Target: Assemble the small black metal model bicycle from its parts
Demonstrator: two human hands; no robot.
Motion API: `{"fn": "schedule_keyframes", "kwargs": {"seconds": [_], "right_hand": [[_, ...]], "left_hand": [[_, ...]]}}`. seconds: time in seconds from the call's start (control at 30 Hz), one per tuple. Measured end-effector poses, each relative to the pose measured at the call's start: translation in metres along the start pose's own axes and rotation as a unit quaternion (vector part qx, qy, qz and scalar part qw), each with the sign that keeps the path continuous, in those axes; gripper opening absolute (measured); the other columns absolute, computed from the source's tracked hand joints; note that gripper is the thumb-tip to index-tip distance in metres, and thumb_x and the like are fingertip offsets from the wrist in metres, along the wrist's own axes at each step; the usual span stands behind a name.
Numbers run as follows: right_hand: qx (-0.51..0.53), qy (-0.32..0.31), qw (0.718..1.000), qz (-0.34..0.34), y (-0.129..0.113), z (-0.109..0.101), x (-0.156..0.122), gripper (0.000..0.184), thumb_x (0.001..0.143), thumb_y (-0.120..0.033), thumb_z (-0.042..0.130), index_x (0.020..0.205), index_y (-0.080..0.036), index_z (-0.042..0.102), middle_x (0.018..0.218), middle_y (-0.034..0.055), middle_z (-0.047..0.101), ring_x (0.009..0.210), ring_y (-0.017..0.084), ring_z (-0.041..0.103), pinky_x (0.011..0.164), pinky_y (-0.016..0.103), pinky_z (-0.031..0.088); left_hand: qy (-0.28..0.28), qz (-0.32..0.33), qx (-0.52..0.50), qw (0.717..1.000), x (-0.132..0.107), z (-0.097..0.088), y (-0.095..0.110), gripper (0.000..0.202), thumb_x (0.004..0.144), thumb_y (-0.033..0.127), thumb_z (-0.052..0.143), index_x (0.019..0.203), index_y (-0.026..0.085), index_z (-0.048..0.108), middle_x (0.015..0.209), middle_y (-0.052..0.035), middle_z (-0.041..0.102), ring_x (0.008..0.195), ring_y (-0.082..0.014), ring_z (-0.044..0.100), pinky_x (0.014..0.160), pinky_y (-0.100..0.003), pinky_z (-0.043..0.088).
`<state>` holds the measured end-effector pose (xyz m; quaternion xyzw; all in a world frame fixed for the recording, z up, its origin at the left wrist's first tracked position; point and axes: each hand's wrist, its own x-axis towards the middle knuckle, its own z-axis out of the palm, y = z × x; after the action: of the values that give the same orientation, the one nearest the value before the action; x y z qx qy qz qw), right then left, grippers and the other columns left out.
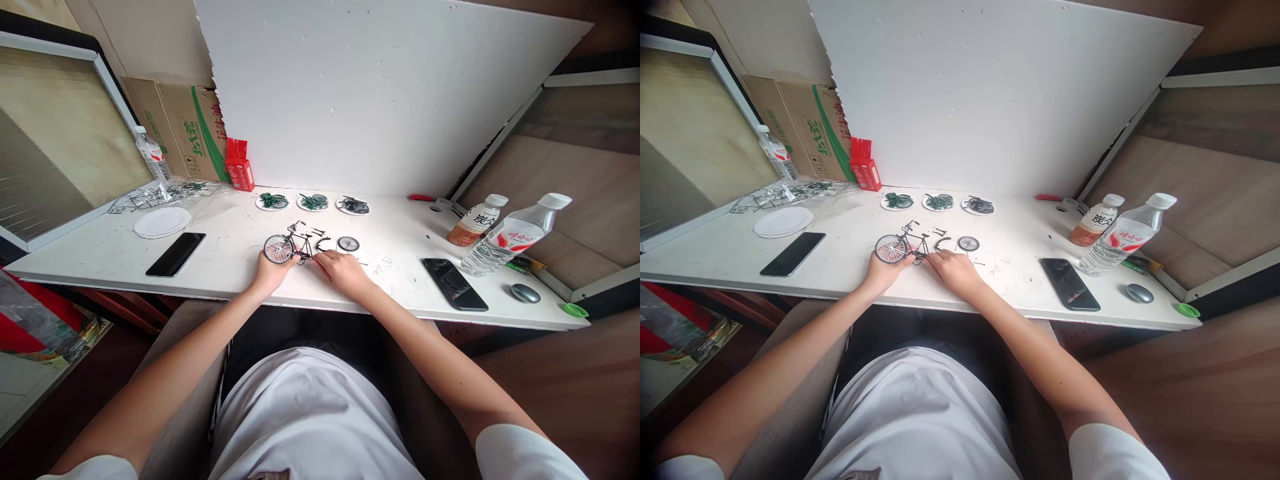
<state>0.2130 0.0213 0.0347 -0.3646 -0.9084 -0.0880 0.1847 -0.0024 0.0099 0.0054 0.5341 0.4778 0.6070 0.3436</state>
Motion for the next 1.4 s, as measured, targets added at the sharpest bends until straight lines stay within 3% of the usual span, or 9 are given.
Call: {"fn": "schedule_keyframes", "kwargs": {"seconds": [0.37, 0.57, 0.77, 0.9, 1.07, 1.23, 1.4], "right_hand": [[-0.011, -0.059, 0.998, 0.031, -0.005, -0.007, 0.002, 0.044, 0.118, -0.04, 0.037, 0.104, -0.016, 0.072, 0.081, 0.0098, 0.077, 0.07, 0.018, 0.065, 0.064, 0.032, 0.024], [0.067, -0.082, 0.992, 0.075, -0.007, -0.007, 0.003, 0.037, 0.117, -0.037, 0.044, 0.106, -0.017, 0.072, 0.09, 0.0102, 0.079, 0.074, 0.019, 0.069, 0.068, 0.028, 0.032], [0.168, -0.064, 0.977, 0.115, -0.01, -0.004, 0.003, 0.036, 0.115, -0.035, 0.046, 0.101, -0.018, 0.074, 0.093, 0.0097, 0.08, 0.078, 0.018, 0.07, 0.074, 0.026, 0.04], [0.245, -0.043, 0.959, 0.134, -0.015, -0.006, 0.003, 0.041, 0.114, -0.036, 0.046, 0.091, -0.017, 0.073, 0.079, 0.007, 0.075, 0.067, 0.016, 0.063, 0.071, 0.027, 0.041], [0.35, -0.061, 0.919, 0.171, -0.019, -0.01, 0.003, 0.049, 0.116, -0.044, 0.039, 0.089, -0.018, 0.07, 0.052, -0.002, 0.058, 0.05, 0.014, 0.053, 0.064, 0.027, 0.041], [0.265, -0.044, 0.952, 0.147, -0.015, -0.012, 0.003, 0.046, 0.116, -0.04, 0.039, 0.095, -0.018, 0.073, 0.077, 0.0047, 0.074, 0.068, 0.016, 0.065, 0.071, 0.027, 0.041], [0.1, -0.063, 0.986, 0.118, -0.01, -0.016, 0.002, 0.038, 0.116, -0.044, 0.042, 0.117, -0.018, 0.07, 0.095, 0.0098, 0.079, 0.08, 0.021, 0.071, 0.068, 0.029, 0.035]], "left_hand": [[0.012, -0.004, 0.025, 1.0, -0.003, 0.002, 0.011, 0.031, 0.07, 0.03, 0.089, 0.096, 0.013, 0.082, 0.109, -0.0162, 0.084, 0.109, -0.0331, 0.079, 0.105, -0.047, 0.06], [0.017, 0.002, 0.036, 0.999, -0.005, 0.003, 0.011, 0.027, 0.072, 0.026, 0.085, 0.095, 0.012, 0.083, 0.109, -0.0164, 0.084, 0.108, -0.0319, 0.079, 0.104, -0.045, 0.061], [0.019, 0.007, 0.038, 0.999, -0.004, 0.001, 0.008, 0.028, 0.072, 0.028, 0.086, 0.096, 0.013, 0.082, 0.109, -0.016, 0.084, 0.108, -0.0319, 0.079, 0.104, -0.046, 0.06], [0.023, 0.008, 0.044, 0.999, -0.005, 0.001, 0.007, 0.029, 0.071, 0.029, 0.088, 0.096, 0.014, 0.083, 0.109, -0.0159, 0.084, 0.108, -0.0325, 0.079, 0.105, -0.047, 0.06], [0.015, 0.018, 0.045, 0.999, -0.006, 0.002, 0.008, 0.03, 0.07, 0.031, 0.09, 0.094, 0.014, 0.083, 0.108, -0.0161, 0.084, 0.106, -0.0324, 0.079, 0.104, -0.046, 0.06], [0.01, 0.026, 0.033, 0.999, -0.004, 0.001, 0.008, 0.031, 0.074, 0.034, 0.088, 0.097, 0.015, 0.082, 0.11, -0.0152, 0.084, 0.109, -0.0322, 0.078, 0.107, -0.048, 0.059], [0.007, 0.023, 0.038, 0.999, -0.005, 0.001, 0.012, 0.035, 0.072, 0.036, 0.09, 0.099, 0.014, 0.082, 0.113, -0.0168, 0.083, 0.113, -0.0333, 0.078, 0.11, -0.049, 0.057]]}}
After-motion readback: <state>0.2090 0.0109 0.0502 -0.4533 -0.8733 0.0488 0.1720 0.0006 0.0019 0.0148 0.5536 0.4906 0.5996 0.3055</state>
